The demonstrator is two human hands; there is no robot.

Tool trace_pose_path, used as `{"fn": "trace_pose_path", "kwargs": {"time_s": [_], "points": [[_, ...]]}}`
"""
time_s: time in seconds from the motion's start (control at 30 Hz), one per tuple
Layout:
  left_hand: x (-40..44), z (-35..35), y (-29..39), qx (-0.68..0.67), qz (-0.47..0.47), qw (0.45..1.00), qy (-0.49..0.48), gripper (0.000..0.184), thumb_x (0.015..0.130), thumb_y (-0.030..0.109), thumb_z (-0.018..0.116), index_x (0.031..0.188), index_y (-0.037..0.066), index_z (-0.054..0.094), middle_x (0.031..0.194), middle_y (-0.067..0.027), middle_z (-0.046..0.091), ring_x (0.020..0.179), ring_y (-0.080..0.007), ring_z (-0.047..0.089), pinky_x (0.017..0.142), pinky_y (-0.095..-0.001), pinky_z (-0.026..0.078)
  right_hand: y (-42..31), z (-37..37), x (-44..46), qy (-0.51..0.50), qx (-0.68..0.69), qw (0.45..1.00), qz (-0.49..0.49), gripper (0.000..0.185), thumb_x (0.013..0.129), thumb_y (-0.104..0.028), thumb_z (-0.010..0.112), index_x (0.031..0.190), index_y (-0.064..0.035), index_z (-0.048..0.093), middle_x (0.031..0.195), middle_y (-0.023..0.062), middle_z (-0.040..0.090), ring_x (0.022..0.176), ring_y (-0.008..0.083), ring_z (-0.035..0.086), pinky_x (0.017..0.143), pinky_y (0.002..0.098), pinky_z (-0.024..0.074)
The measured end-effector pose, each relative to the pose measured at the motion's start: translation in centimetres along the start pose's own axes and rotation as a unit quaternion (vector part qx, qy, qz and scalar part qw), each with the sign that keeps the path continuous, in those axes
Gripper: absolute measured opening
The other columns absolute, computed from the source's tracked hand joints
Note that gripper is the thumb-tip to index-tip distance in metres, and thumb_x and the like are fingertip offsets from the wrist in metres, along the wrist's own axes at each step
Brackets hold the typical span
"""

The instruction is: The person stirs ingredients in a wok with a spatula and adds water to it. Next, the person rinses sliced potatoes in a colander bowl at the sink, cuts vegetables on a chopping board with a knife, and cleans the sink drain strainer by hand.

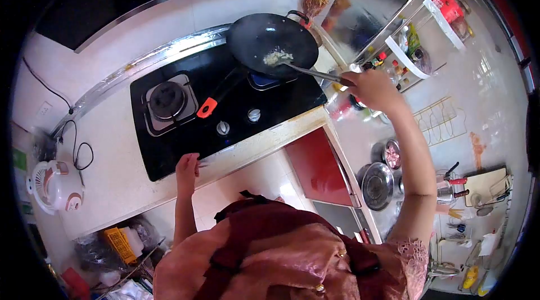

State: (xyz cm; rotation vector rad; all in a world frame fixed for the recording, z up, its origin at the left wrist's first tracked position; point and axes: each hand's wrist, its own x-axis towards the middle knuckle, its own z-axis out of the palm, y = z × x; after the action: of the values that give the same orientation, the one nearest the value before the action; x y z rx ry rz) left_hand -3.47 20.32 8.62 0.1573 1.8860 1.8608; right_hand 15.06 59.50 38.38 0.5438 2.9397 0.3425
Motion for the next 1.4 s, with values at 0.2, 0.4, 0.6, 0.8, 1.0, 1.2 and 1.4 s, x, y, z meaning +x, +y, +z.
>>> {"fn": "trace_pose_path", "kwargs": {"time_s": [0.2,0.4,0.6,0.8,1.0,1.2,1.4], "points": [[-0.1,-0.5,0.2,-0.014,0.002,1.000,-0.001,0.017,0.089,0.019,0.055,0.091,0.003,0.062,0.064,0.0001,0.053,0.049,-0.0044,0.042,0.043,-0.0209,0.035,-1.9,2.6,6.7,0.052,-0.019,0.998,0.009,0.031,0.082,-0.026,0.057,0.112,-0.0196,0.059,0.081,0.0117,0.065,0.080,0.0313,0.063,0.068,0.0440,0.0493],[-0.8,-1.6,0.9,0.023,-0.002,1.000,0.015,0.020,0.090,0.023,0.054,0.091,0.004,0.061,0.065,0.0007,0.052,0.051,-0.0049,0.042,0.044,-0.0207,0.036,0.9,4.9,8.5,0.031,-0.035,0.999,0.006,0.036,0.081,-0.025,0.057,0.117,-0.0231,0.055,0.084,0.0113,0.065,0.082,0.0302,0.063,0.069,0.0439,0.0494],[-0.9,-2.3,-0.8,0.017,-0.017,1.000,-0.003,0.015,0.087,0.017,0.057,0.090,0.004,0.062,0.065,0.0015,0.053,0.051,-0.0044,0.043,0.045,-0.0201,0.036,2.0,3.6,8.6,0.028,-0.090,0.995,0.026,0.036,0.082,-0.029,0.057,0.117,-0.0257,0.055,0.082,0.0120,0.065,0.078,0.0306,0.064,0.069,0.0430,0.0504],[1.5,4.1,2.2,0.076,0.050,0.990,-0.107,0.015,0.084,0.013,0.058,0.094,0.003,0.063,0.069,0.0010,0.055,0.055,-0.0042,0.047,0.046,-0.0202,0.038,2.3,3.6,5.8,0.040,-0.020,0.997,0.060,0.024,0.081,-0.027,0.058,0.104,-0.0195,0.061,0.081,0.0118,0.065,0.080,0.0320,0.063,0.068,0.0440,0.0496],[2.5,7.7,2.8,0.078,0.063,0.981,-0.164,0.017,0.084,0.013,0.059,0.097,0.003,0.063,0.072,0.0012,0.055,0.055,-0.0045,0.046,0.046,-0.0199,0.038,3.0,0.7,2.0,0.024,-0.057,0.996,0.070,0.025,0.081,-0.025,0.058,0.106,-0.0215,0.062,0.081,0.0100,0.065,0.079,0.0313,0.063,0.068,0.0438,0.0496],[4.7,11.7,3.2,0.141,0.122,0.967,-0.171,0.020,0.082,0.016,0.064,0.097,0.004,0.062,0.078,-0.0035,0.062,0.066,-0.0098,0.057,0.058,-0.0238,0.046,2.1,2.8,7.1,0.057,-0.011,0.995,0.084,0.024,0.083,-0.028,0.056,0.105,-0.0209,0.062,0.087,0.0112,0.065,0.084,0.0305,0.063,0.071,0.0433,0.0501],[8.8,15.8,1.8,0.171,0.159,0.964,-0.123,0.025,0.078,0.016,0.068,0.097,0.002,0.061,0.085,-0.0090,0.065,0.075,-0.0165,0.063,0.067,-0.0273,0.049,-0.5,7.9,10.1,0.065,-0.005,0.994,0.084,0.025,0.086,-0.029,0.053,0.108,-0.0199,0.060,0.087,0.0104,0.065,0.085,0.0293,0.064,0.072,0.0432,0.0500]]}}
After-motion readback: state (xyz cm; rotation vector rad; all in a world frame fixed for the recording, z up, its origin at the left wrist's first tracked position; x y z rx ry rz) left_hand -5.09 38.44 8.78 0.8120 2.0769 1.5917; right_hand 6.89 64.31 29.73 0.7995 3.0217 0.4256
